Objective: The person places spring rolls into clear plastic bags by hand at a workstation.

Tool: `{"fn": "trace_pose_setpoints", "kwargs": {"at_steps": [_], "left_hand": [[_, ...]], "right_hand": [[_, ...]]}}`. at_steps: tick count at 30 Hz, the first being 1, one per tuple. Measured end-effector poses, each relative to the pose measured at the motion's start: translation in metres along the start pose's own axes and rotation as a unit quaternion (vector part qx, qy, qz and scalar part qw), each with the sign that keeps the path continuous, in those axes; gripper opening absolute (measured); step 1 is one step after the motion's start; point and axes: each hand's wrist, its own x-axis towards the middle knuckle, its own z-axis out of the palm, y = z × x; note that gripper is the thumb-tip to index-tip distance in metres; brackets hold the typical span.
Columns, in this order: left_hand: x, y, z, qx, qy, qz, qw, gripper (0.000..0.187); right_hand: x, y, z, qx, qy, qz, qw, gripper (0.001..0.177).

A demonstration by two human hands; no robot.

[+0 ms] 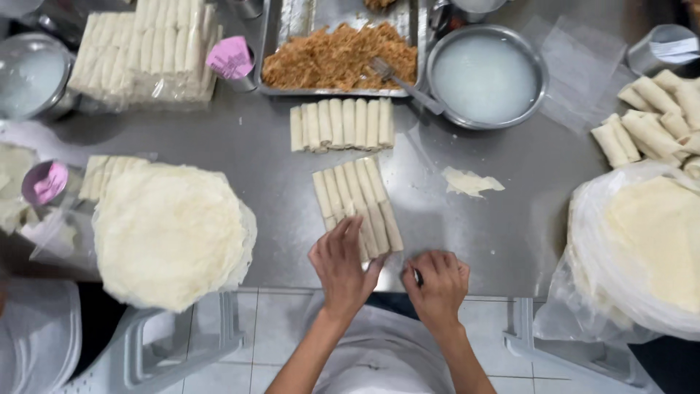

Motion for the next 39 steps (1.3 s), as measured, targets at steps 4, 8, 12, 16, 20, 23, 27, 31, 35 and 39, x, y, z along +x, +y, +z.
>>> {"fn": "trace_pose_setpoints", "kwargs": {"at_steps": [4, 8, 12, 16, 20, 23, 27, 31, 35, 39], "left_hand": [[-0.007, -0.008, -0.011, -0.037, -0.033, -0.013, 0.999, 0.083], [-0.05, -0.041, -0.014, -0.062, -0.018, -0.042, 0.997, 0.051], [-0.048, -0.053, -0.026, -0.068, 0.079, 0.064, 0.992, 0.009], [-0.042, -0.058, -0.039, -0.098, 0.086, 0.11, 0.985, 0.027], [-0.053, -0.06, -0.042, -0.093, 0.063, 0.029, 0.993, 0.019], [-0.044, -0.059, -0.042, -0.059, 0.089, 0.007, 0.994, 0.037], [-0.042, -0.059, -0.043, -0.037, 0.095, 0.03, 0.994, 0.032], [-0.04, -0.055, -0.043, -0.061, 0.144, 0.043, 0.987, 0.028], [-0.039, -0.055, -0.051, -0.088, 0.085, 0.072, 0.99, 0.005], [-0.044, -0.061, -0.045, -0.119, 0.088, 0.096, 0.984, 0.01]], "right_hand": [[-0.003, 0.0, 0.0, -0.003, -0.01, 0.016, 1.0, 0.011], [-0.005, 0.001, 0.004, -0.017, -0.004, 0.012, 1.0, 0.017], [-0.009, -0.018, 0.003, 0.034, 0.043, -0.099, 0.994, 0.022], [-0.023, -0.024, 0.007, 0.117, 0.048, -0.091, 0.988, 0.021], [-0.033, -0.018, 0.013, 0.165, 0.032, -0.048, 0.985, 0.027], [-0.02, -0.028, 0.012, 0.104, -0.024, -0.076, 0.991, 0.052], [-0.017, -0.032, 0.015, 0.086, -0.006, -0.079, 0.993, 0.029], [-0.017, -0.032, 0.013, 0.043, 0.009, -0.109, 0.993, 0.01], [-0.015, -0.032, 0.011, 0.059, 0.018, -0.125, 0.99, 0.011], [-0.023, -0.022, 0.017, 0.065, 0.045, -0.155, 0.985, 0.012]]}}
